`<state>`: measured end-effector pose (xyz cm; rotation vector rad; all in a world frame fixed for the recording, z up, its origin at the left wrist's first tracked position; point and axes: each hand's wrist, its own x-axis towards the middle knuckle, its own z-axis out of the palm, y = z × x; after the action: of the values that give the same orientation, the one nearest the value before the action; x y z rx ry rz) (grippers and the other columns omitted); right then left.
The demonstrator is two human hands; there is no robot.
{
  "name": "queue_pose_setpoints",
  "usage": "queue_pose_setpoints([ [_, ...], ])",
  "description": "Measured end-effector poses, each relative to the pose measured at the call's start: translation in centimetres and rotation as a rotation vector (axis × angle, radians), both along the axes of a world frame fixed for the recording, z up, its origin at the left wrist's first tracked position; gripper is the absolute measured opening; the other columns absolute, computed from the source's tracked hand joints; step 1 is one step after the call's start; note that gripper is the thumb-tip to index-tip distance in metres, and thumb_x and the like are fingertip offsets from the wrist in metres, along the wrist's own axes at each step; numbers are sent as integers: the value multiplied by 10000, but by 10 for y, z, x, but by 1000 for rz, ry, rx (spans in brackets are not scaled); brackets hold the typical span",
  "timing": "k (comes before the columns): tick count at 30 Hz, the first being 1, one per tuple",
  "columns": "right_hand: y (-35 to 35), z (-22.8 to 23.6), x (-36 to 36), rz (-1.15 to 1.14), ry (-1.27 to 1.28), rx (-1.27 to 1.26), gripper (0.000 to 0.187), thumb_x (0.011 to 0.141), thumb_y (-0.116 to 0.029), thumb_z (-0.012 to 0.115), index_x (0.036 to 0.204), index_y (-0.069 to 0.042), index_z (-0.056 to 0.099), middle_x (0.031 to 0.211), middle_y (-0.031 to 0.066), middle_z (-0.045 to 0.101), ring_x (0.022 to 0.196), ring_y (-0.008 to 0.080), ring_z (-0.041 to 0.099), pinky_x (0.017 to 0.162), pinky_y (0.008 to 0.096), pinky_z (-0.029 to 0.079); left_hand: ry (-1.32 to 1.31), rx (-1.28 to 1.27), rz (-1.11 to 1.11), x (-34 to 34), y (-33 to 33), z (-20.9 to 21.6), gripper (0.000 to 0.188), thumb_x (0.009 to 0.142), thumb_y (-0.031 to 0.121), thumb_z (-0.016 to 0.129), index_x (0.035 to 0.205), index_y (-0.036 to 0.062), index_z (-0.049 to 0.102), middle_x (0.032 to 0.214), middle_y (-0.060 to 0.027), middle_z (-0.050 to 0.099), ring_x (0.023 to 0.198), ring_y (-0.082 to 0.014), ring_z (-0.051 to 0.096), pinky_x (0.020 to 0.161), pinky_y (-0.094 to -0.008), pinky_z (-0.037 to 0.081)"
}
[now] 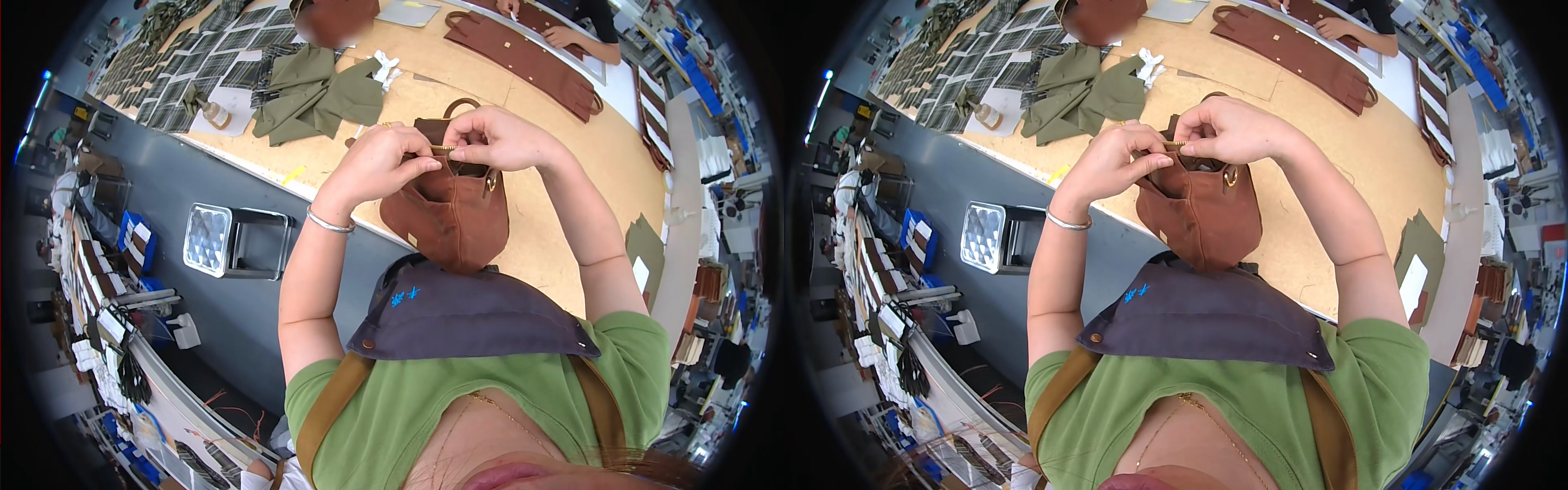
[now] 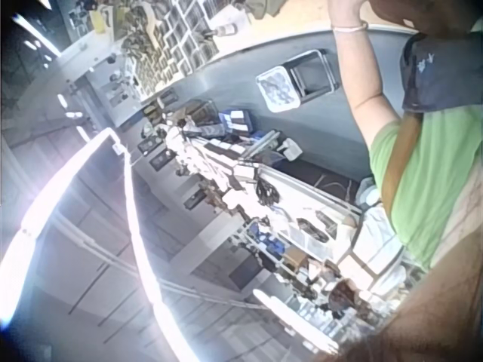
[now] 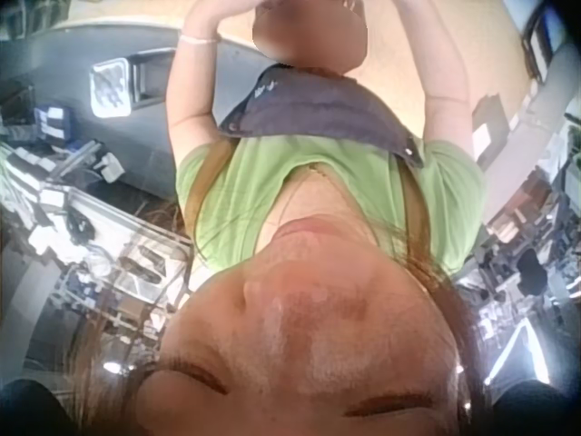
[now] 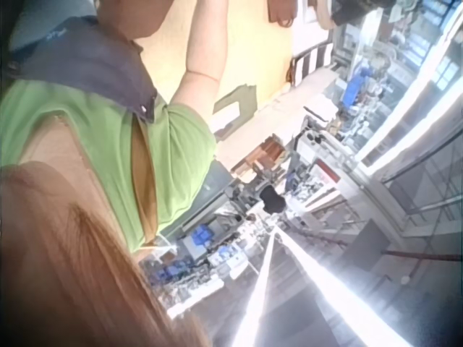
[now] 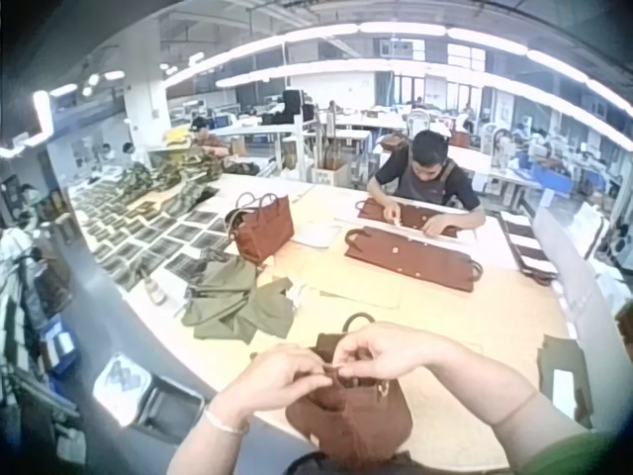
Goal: The recorder is assembling leather bags by manually attaching linings and hardware.
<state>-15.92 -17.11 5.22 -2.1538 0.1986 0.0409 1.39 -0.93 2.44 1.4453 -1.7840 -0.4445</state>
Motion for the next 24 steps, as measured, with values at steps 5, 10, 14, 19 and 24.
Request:
queue_pose_setpoints([
  [5,4,13,-1,-53,37,-166,161,838,-196,675,862,-38,666,699,32,594,642,151,535,620,319,450,43,-5,-11,1,1,-2,192,826,203,725,778,23,679,746,-108,652,727,-317,614,645,-407,475],
  [10,12,24,0,-27,11,-315,167,813,-185,640,861,-29,673,747,95,641,695,244,597,663,365,480,23,23,22,-1,0,-3,211,831,233,722,786,29,693,724,-123,652,702,-327,617,628,-408,472],
  [14,16,29,0,-17,22,-373,170,806,-180,624,858,-28,680,769,113,654,722,285,616,678,387,488,11,18,42,-1,-1,-4,215,829,246,724,784,37,701,704,-135,649,682,-335,615,617,-411,467],
  [19,17,28,2,-15,-8,-399,174,795,-182,621,852,-31,685,754,124,655,719,299,620,678,396,487,-5,33,53,-3,0,0,214,830,239,724,776,34,695,705,-134,644,685,-331,614,615,-412,463],
  [24,18,27,2,-28,12,-379,182,786,-188,620,843,-27,684,739,130,654,710,303,620,676,400,487,-24,80,34,0,2,1,176,848,163,741,819,-1,683,753,-106,657,697,-240,601,641,-339,479],
])
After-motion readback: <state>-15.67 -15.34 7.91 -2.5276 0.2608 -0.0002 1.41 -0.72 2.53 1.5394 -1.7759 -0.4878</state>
